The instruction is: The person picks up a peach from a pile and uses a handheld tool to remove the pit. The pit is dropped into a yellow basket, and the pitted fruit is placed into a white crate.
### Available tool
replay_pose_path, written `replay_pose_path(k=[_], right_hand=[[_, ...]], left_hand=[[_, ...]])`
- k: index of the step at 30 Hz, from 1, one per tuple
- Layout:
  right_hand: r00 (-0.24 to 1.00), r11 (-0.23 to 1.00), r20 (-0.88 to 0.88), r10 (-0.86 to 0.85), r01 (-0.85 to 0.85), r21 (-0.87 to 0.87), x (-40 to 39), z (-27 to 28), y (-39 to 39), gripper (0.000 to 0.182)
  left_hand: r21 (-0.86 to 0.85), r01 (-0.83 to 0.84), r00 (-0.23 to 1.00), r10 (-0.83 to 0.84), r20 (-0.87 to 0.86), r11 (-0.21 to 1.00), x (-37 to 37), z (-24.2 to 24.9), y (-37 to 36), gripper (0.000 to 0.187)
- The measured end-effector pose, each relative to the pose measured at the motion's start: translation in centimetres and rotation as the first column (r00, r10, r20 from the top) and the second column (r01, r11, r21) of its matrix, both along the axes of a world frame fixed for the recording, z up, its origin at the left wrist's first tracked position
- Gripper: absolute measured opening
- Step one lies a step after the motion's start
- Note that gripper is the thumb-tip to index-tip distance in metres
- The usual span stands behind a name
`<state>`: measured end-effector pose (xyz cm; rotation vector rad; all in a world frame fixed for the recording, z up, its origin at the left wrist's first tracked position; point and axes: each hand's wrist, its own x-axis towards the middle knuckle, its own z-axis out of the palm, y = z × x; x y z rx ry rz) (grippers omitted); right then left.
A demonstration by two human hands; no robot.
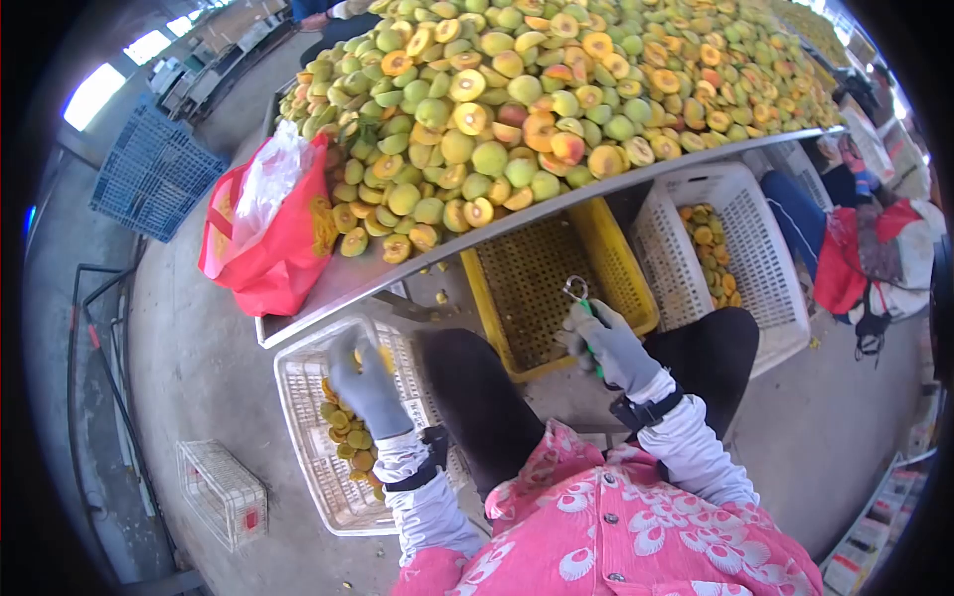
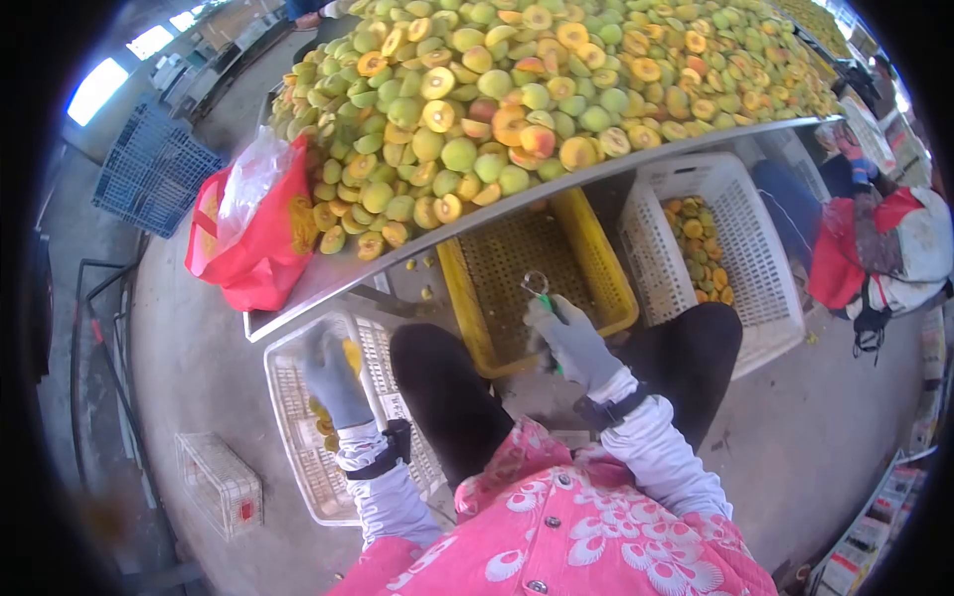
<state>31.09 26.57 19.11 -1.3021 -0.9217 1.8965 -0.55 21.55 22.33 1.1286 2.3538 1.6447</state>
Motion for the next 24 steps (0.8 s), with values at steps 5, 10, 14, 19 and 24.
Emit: replay_pose_path(k=[5, 10, 14, 19, 24], right_hand=[[0.993, 0.989, 0.111, 0.04, -0.023, -0.149, -1.1, -0.4, 0.1, 0.034], [0.996, 0.996, 0.051, 0.075, -0.072, -0.045, -0.8, -3.5, 0.3, 0.032], [0.994, 0.989, 0.06, 0.093, -0.085, -0.119, -1.4, -1.5, 1.5, 0.023], [0.993, 0.977, 0.009, 0.118, -0.118, 0.18, -5.1, 1.4, 1.9, 0.018], [0.915, 0.764, 0.397, -0.073, -0.205, 0.611, -6.2, 6.2, 0.5, 0.023]], left_hand=[[-0.068, 0.14, 0.986, -0.145, -0.083, 0.988, -2.7, -2.5, 7.1, 0.031], [-0.768, 0.073, 0.937, -0.307, -0.165, 0.636, -5.4, -4.7, 17.9, 0.042], [-0.587, 0.05, 0.934, -0.246, -0.259, 0.808, -5.2, -6.8, 17.9, 0.036], [0.385, 0.473, 0.445, -0.593, 0.672, 0.792, 2.8, -1.7, 13.0, 0.021], [0.457, 0.654, 0.3, -0.761, 0.575, 0.603, 9.8, 3.8, 8.9, 0.021]])
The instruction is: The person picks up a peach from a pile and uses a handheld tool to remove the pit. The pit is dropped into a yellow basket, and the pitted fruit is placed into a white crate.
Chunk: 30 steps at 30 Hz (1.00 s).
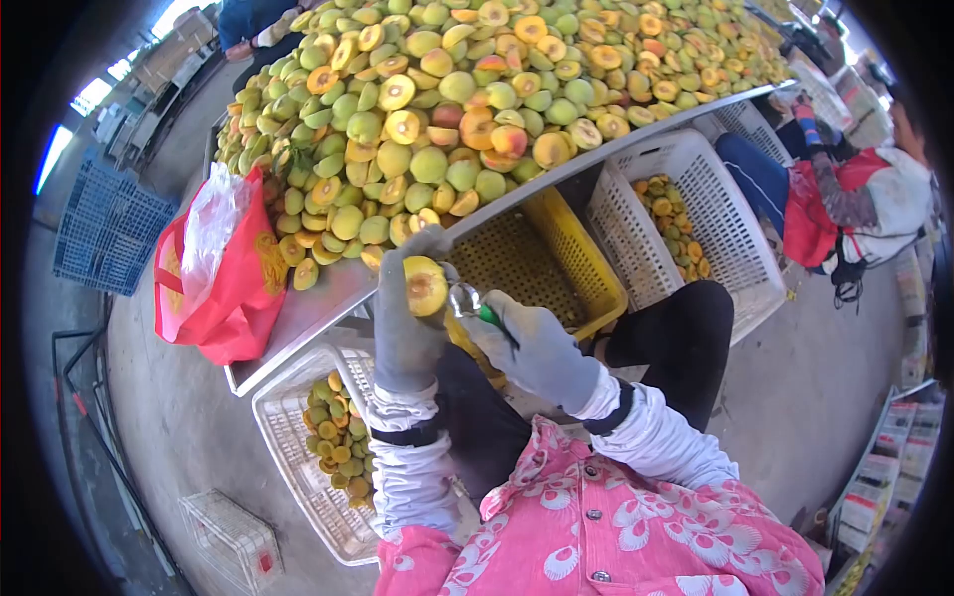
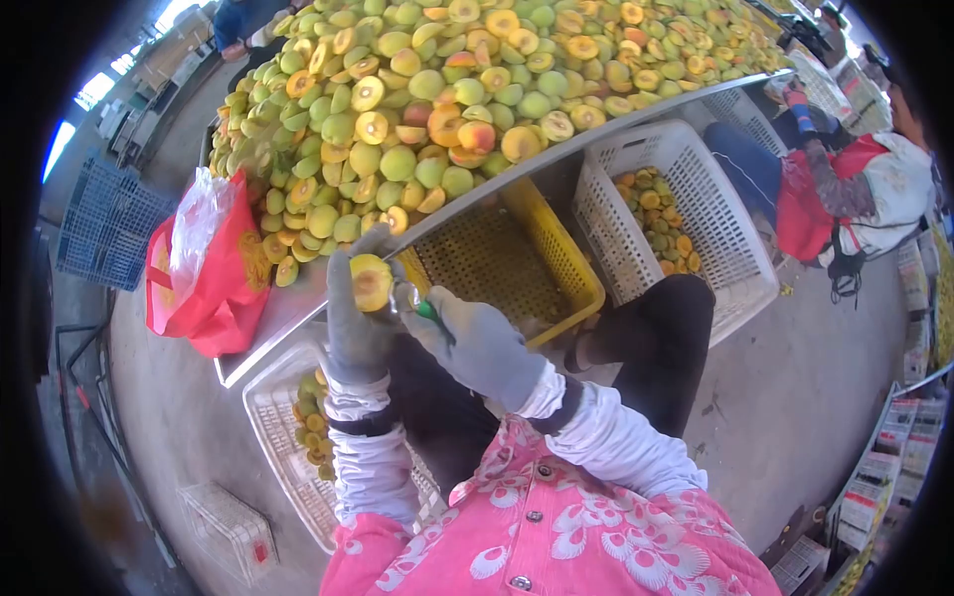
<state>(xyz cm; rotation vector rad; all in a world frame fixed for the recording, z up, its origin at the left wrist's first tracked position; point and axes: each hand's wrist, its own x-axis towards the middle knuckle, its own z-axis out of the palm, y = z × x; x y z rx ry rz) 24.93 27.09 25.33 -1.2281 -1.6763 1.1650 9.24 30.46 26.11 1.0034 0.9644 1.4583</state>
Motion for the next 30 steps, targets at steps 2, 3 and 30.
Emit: replay_pose_path(k=[2, 3, 30], right_hand=[[0.997, 0.978, 0.025, -0.071, 0.064, 0.201, -0.1, 0.8, -0.5, 0.03], [0.996, 0.976, 0.025, -0.08, 0.073, 0.205, -0.1, 1.0, -0.7, 0.03], [0.549, 0.329, -0.827, -0.122, -0.764, -0.556, 4.8, 4.0, -2.2, 0.046]], left_hand=[[0.201, 0.026, 0.959, 0.033, -0.283, 0.979, 1.9, -0.2, -0.5, 0.023], [0.205, 0.034, 0.959, 0.025, -0.282, 0.978, 2.9, -0.1, -0.9, 0.023], [0.194, 0.336, 0.907, -0.372, 0.197, 0.922, 5.6, -0.4, -1.7, 0.047]])
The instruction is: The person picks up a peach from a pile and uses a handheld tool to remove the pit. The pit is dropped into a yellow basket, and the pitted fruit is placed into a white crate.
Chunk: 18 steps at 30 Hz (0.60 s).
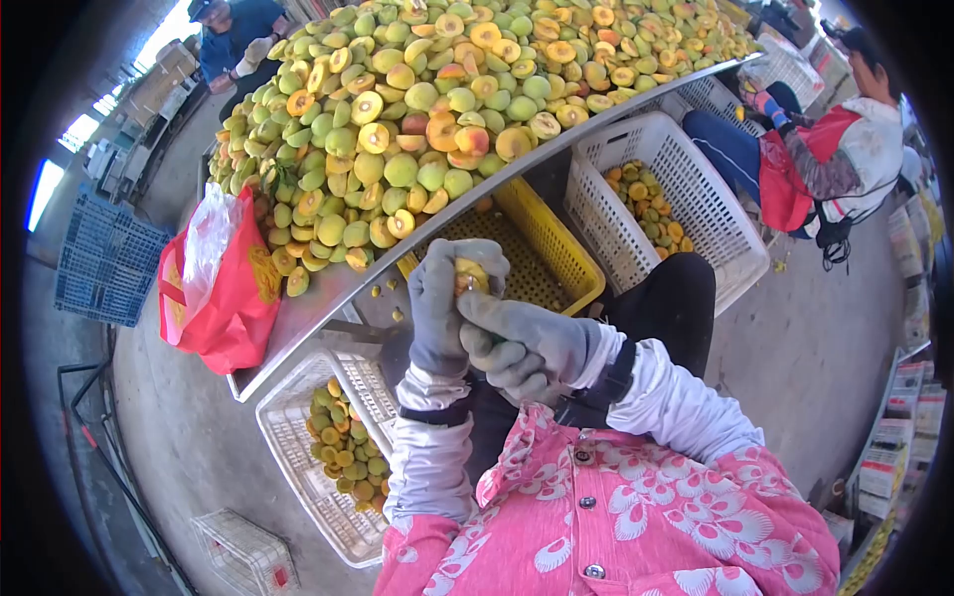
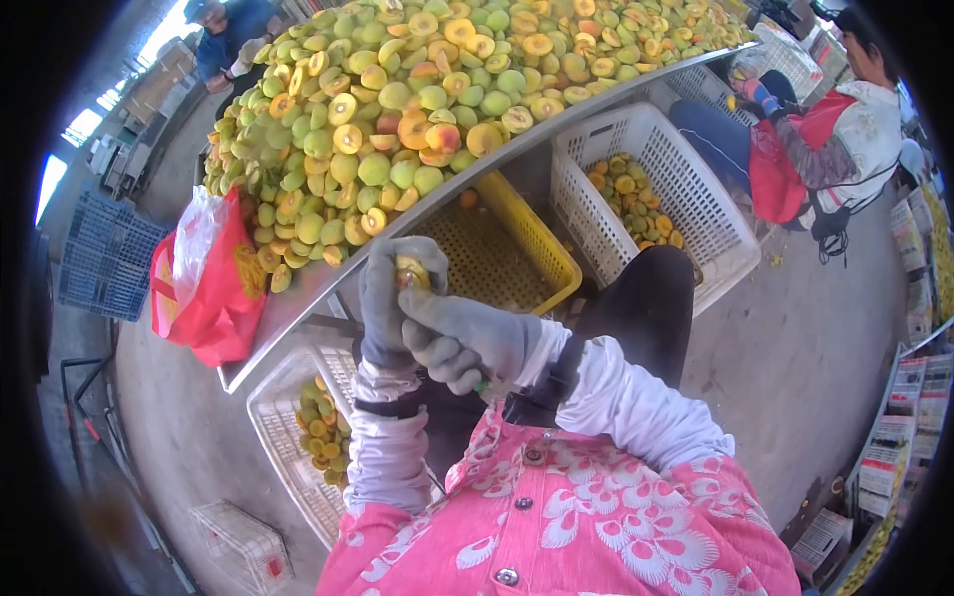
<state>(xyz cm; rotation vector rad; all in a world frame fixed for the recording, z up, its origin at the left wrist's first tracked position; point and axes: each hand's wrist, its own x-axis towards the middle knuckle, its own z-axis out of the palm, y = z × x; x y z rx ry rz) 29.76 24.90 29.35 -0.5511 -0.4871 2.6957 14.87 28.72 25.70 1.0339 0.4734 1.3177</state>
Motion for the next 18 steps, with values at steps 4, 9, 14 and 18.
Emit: replay_pose_path(k=[4, 9, 14, 18], right_hand=[[0.998, 0.999, -0.045, -0.04, 0.038, -0.035, -0.2, -2.2, 1.8, 0.045], [0.798, 0.793, 0.294, -0.526, 0.335, 0.509, -1.3, -6.2, 1.7, 0.033], [0.346, 0.345, 0.438, -0.83, -0.299, 0.89, -2.4, -6.8, 2.0, 0.031], [0.207, 0.347, 0.498, -0.842, -0.499, 0.794, -4.1, -9.3, 2.9, 0.029]], left_hand=[[-0.39, -0.322, 0.931, 0.364, 0.035, 0.863, 1.5, -1.3, 1.2, 0.046], [-0.36, -0.429, 0.883, 0.469, 0.026, 0.828, 0.7, -2.4, 1.2, 0.037], [-0.321, -0.541, 0.838, 0.528, -0.135, 0.777, 1.0, -3.1, 0.6, 0.015], [0.098, -0.801, 0.466, 0.718, -0.517, 0.59, 1.5, -3.9, 0.0, 0.012]])
